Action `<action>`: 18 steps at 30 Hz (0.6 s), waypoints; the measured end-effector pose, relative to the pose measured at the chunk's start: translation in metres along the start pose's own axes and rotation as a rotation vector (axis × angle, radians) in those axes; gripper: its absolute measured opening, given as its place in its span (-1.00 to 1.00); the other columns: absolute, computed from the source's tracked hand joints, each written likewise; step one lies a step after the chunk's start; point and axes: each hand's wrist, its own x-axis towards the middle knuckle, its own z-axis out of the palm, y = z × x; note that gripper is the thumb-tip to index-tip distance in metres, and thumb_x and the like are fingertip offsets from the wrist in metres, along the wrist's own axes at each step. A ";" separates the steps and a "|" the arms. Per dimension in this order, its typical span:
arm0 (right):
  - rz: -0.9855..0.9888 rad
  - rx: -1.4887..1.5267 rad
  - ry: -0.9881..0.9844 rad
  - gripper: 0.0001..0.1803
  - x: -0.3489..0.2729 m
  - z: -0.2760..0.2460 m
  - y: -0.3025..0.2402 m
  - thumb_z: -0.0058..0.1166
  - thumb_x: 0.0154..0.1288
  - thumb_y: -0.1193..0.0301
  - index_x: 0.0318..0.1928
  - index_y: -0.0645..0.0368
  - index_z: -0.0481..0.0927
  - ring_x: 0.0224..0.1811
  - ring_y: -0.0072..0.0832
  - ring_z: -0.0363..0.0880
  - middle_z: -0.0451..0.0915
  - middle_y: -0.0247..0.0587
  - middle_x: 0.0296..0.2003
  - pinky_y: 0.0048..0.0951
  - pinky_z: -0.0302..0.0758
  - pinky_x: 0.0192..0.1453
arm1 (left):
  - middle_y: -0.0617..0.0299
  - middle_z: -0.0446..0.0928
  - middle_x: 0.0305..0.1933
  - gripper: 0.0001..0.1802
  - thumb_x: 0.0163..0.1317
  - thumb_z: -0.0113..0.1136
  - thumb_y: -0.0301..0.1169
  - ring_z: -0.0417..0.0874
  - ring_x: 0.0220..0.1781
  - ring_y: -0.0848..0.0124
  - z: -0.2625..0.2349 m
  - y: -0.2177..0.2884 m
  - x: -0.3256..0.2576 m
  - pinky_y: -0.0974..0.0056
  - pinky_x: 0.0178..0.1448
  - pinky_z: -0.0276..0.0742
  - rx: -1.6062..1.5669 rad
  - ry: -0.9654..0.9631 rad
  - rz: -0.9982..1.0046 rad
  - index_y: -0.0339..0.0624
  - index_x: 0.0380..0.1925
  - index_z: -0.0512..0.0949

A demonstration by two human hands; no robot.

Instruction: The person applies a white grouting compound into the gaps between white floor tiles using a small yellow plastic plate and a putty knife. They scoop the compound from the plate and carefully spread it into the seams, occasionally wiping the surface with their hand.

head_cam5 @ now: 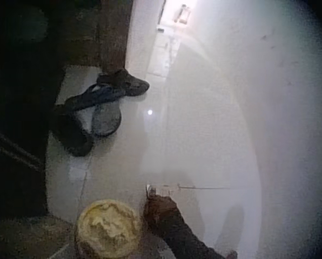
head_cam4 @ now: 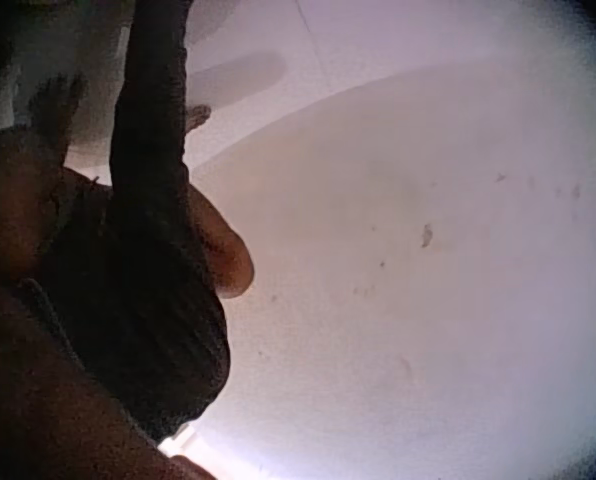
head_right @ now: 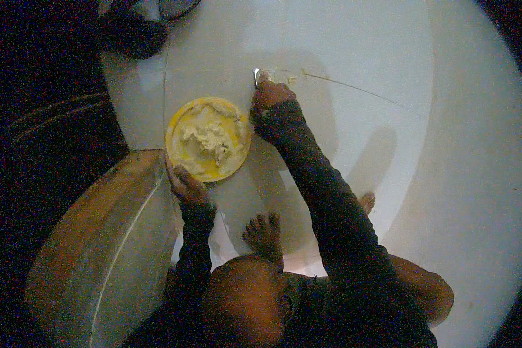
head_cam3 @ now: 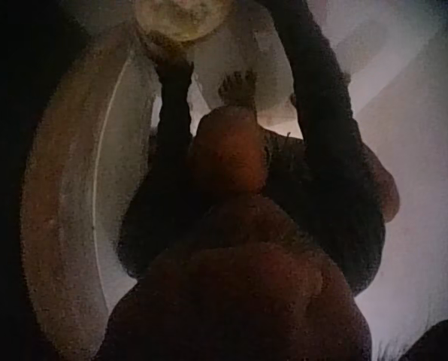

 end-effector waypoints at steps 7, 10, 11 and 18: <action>-0.011 0.018 0.145 -0.65 -0.014 -0.009 0.045 0.03 0.36 0.20 0.02 0.10 0.65 -0.12 0.09 0.63 0.63 0.21 -0.27 0.00 0.55 0.05 | -0.32 0.34 0.35 -0.23 0.52 -0.28 0.08 0.47 0.33 -0.04 -0.001 -0.010 -0.001 0.09 0.34 0.43 0.028 0.038 0.029 -0.38 0.43 0.14; -0.008 -0.038 0.078 -0.59 -0.034 0.001 0.056 0.04 0.36 0.18 0.09 0.15 0.61 -0.15 0.10 0.62 0.63 0.21 -0.28 -0.01 0.54 0.06 | -0.34 0.34 0.34 -0.25 0.52 -0.28 0.04 0.48 0.32 -0.05 0.003 0.007 0.000 0.08 0.34 0.42 0.017 0.032 0.050 -0.38 0.43 0.15; -0.047 0.004 0.100 -0.58 -0.036 -0.004 0.063 0.04 0.36 0.18 0.09 0.16 0.61 -0.15 0.10 0.63 0.63 0.20 -0.28 -0.01 0.54 0.06 | -0.34 0.34 0.34 -0.26 0.52 -0.27 0.03 0.48 0.32 -0.04 0.002 0.003 0.003 0.08 0.34 0.43 0.019 0.029 0.068 -0.37 0.43 0.15; 0.043 -0.066 0.098 -0.57 0.001 0.002 0.039 -0.08 0.44 0.16 0.08 0.22 0.56 -0.18 0.05 0.65 0.66 0.11 -0.28 0.01 0.58 0.01 | -0.33 0.35 0.33 -0.27 0.53 -0.30 0.04 0.48 0.32 -0.04 0.002 -0.001 0.001 0.07 0.35 0.41 -0.052 -0.004 0.004 -0.36 0.43 0.15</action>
